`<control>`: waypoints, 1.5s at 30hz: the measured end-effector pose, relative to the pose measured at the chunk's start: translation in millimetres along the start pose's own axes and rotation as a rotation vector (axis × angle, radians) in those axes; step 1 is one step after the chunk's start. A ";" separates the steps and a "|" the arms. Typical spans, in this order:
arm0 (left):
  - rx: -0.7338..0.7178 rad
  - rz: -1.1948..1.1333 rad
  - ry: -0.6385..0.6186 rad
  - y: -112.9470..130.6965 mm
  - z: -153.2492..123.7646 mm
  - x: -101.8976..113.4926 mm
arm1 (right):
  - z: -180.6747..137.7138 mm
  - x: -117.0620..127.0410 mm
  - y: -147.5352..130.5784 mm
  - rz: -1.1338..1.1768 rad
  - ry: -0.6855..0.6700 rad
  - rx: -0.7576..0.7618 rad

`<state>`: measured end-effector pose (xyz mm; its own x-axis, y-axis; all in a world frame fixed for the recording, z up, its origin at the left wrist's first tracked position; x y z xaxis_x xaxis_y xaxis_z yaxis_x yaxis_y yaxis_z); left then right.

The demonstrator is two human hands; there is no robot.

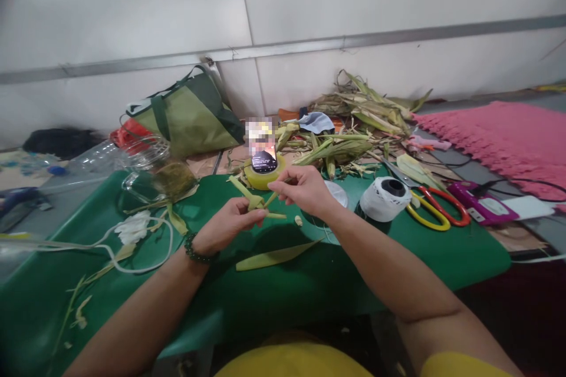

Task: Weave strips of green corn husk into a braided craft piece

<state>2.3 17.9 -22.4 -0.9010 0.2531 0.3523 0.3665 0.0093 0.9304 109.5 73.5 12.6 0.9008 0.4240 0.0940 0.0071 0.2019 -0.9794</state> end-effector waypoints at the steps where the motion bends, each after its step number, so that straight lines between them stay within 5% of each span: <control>1: 0.002 0.026 0.003 -0.1 -0.5 1.1 | 0.7 1.9 -0.6 0.002 0.001 0.005; 9: 0.059 -0.040 -0.013 -6.1 -0.5 -4.7 | 2.6 -2.1 -4.6 -0.125 -0.054 0.112; 18: -0.019 0.069 -0.090 -6.2 6.0 -28.4 | -17.3 -43.1 -32.9 -0.636 -0.274 0.509; 24: -0.057 0.018 -0.099 -8.0 9.3 -37.6 | -28.6 -44.5 -52.2 -0.711 -0.155 0.650; 32: -0.011 -0.030 -0.133 1.9 3.0 -27.0 | -10.7 -20.9 -40.8 -0.288 -0.026 0.448; 37: 0.035 -0.243 0.105 -5.9 5.5 2.0 | -5.6 16.0 -32.5 -0.098 0.158 0.311; 42: 0.008 -0.343 0.204 -9.6 7.6 15.9 | -7.7 -18.7 -2.5 -0.426 -0.213 0.055; 45: 0.004 -0.325 0.202 -7.1 7.4 17.7 | -11.6 -31.2 1.7 -0.461 -0.278 0.035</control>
<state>-14.5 29.5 -23.5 -0.9978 0.0406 0.0519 0.0544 0.0618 0.9966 86.5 50.4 5.9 0.6587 0.5011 0.5612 0.3561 0.4495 -0.8192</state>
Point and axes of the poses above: each hand's wrist, its own z-axis towards the middle knuckle, its own x-axis out of the back of the hand, y = z × x, the point moved 10 cm from there along z, towards the middle knuckle, and after that the axes turned 5 degrees about z, right-handed, at the moved point
